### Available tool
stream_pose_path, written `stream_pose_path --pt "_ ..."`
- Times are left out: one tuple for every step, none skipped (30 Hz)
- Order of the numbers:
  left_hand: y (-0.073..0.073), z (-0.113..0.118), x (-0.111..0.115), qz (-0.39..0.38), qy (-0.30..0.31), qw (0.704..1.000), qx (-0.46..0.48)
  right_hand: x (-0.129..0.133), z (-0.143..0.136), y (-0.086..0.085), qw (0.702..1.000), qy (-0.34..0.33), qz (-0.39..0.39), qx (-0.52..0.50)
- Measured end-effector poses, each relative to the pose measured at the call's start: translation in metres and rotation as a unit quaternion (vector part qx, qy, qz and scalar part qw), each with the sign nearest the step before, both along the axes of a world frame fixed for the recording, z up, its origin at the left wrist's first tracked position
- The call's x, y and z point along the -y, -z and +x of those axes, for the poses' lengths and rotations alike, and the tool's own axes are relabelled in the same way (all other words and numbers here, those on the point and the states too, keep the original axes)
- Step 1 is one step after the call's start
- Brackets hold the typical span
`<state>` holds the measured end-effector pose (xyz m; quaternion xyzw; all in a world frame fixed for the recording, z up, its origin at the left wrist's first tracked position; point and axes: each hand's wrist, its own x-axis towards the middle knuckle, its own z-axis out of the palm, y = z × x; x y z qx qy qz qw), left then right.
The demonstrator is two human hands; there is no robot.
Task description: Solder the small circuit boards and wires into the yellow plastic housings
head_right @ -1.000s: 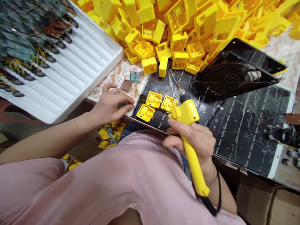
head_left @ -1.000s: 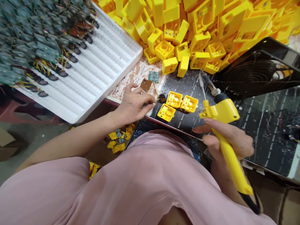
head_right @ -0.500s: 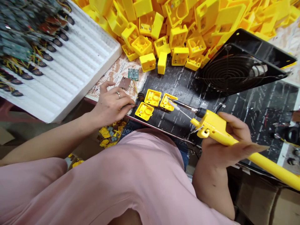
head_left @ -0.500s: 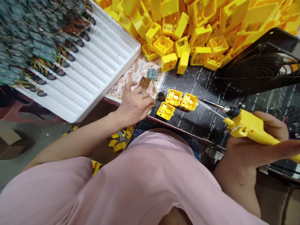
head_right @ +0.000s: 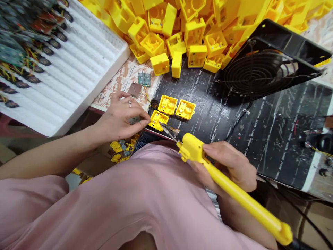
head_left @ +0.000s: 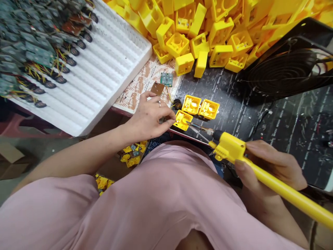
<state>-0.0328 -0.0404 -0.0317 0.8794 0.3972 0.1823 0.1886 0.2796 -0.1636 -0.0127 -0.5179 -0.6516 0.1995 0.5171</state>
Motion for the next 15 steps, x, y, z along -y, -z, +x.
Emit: stream_pose_path --pt "-0.002 0.001 -0.001 -0.005 0.0 1.0 -0.008 -0.001 -0.002 -0.003 0.999 -0.028 0.026 0.038" --pt "-0.003 0.003 -0.002 -0.006 0.002 1.0 -0.015 -0.002 -0.004 -0.005 0.994 -0.059 0.057 0.074" --pt "-0.005 0.005 -0.003 -0.005 0.004 1.0 -0.022 -0.005 -0.006 -0.006 0.988 -0.08 0.08 0.101" --pt "-0.006 0.006 -0.004 -0.004 0.006 1.0 -0.029 -0.008 -0.008 -0.006 0.984 -0.092 0.094 0.122" --pt "-0.008 0.008 -0.005 -0.002 0.009 0.999 -0.038 -0.011 -0.01 -0.007 0.979 -0.102 0.105 0.139" --pt "-0.009 0.009 -0.006 0.0 0.012 0.999 -0.049 -0.015 -0.012 -0.007 0.976 -0.111 0.113 0.149" --pt "-0.01 0.01 -0.007 0.003 0.014 0.998 -0.061 -0.018 -0.014 -0.006 0.975 -0.117 0.116 0.152" --pt "-0.011 0.011 -0.009 0.006 0.015 0.997 -0.073 -0.021 -0.016 -0.006 0.972 -0.124 0.125 0.154" --pt "-0.012 0.012 -0.01 0.009 0.018 0.996 -0.083 -0.023 -0.017 -0.006 0.97 -0.128 0.132 0.157" --pt "-0.013 0.013 -0.01 0.01 0.021 0.996 -0.091 -0.024 -0.019 -0.006 0.969 -0.129 0.137 0.16" --pt "-0.014 0.014 -0.011 0.009 0.025 0.995 -0.098 -0.024 -0.019 -0.006 0.968 -0.13 0.138 0.166" --pt "-0.014 0.015 -0.012 0.009 0.027 0.994 -0.103 -0.024 -0.019 -0.006 0.967 -0.131 0.136 0.174" --pt "-0.015 0.015 -0.012 0.008 0.029 0.994 -0.108 -0.023 -0.019 -0.006 0.965 -0.133 0.132 0.184" --pt "-0.015 0.016 -0.013 0.008 0.029 0.993 -0.113 -0.022 -0.018 -0.007 0.964 -0.136 0.125 0.194" --pt "-0.015 0.017 -0.013 0.008 0.028 0.992 -0.119 -0.02 -0.017 -0.007 0.962 -0.14 0.117 0.202"
